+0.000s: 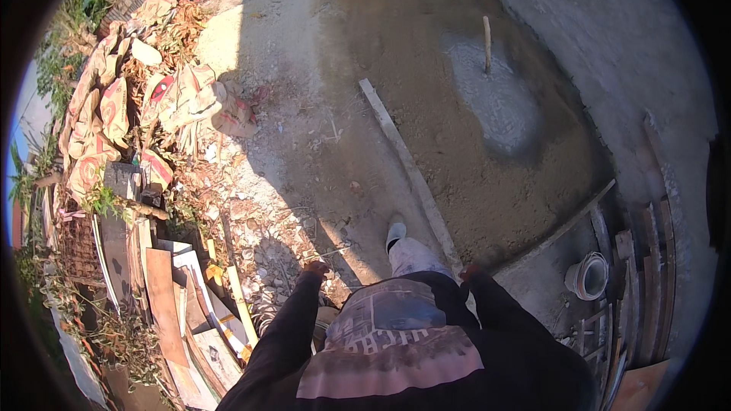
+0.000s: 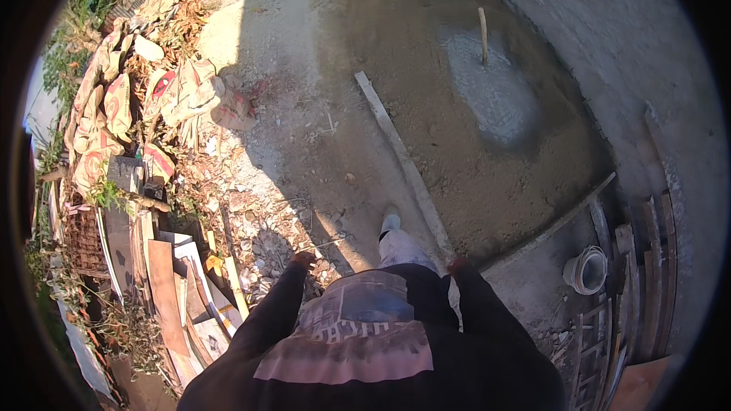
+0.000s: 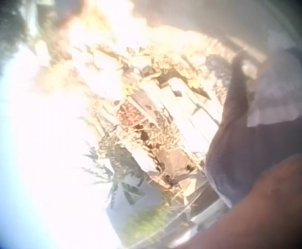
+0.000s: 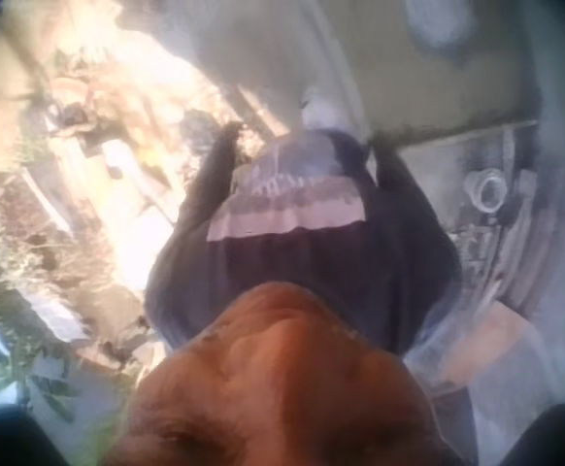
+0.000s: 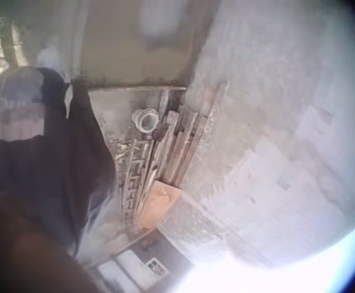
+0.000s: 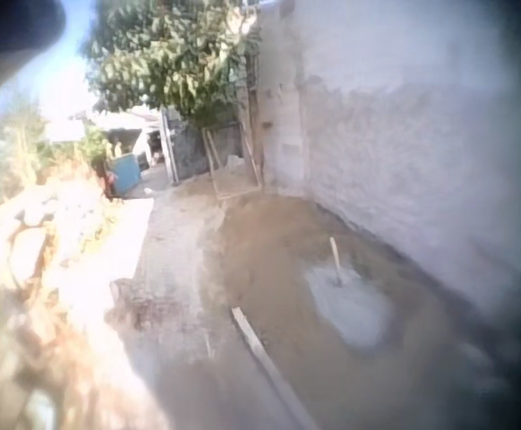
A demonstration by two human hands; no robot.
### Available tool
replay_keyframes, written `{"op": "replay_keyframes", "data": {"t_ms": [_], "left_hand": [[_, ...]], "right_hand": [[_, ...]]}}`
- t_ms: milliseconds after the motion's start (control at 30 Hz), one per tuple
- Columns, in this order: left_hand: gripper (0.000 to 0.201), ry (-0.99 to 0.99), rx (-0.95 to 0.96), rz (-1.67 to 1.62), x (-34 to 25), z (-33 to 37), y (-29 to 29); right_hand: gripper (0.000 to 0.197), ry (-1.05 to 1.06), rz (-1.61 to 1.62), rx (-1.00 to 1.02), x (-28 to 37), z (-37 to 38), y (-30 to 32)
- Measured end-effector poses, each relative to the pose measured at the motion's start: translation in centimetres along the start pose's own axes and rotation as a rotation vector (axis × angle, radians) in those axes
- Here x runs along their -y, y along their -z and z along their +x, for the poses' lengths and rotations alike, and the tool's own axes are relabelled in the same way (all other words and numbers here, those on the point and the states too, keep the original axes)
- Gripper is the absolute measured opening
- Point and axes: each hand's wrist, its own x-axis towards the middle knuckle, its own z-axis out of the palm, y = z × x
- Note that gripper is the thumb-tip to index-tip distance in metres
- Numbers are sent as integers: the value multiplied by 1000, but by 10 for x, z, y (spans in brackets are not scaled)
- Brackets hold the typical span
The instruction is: The person uses a hoe to mix a pile of sand and cement with water in a shallow pit.
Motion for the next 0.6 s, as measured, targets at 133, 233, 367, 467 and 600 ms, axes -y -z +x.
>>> {"op": "replay_keyframes", "data": {"t_ms": [133,233,367,467,600], "left_hand": [[27,844,330,-195,-3,-31,27],[30,11,426,579,-4,1,60],[29,299,476,335,-15,92,110],[28,396,519,317,-23,210,138],[26,399,706,355,7,348,236]], "right_hand": [[34,56,383,-104,185,130,186],[34,182,596,-147,255,209,324],[28,295,709,-207,326,265,440],[27,251,712,-209,304,319,466],[32,-94,759,-84,296,341,387]]}}
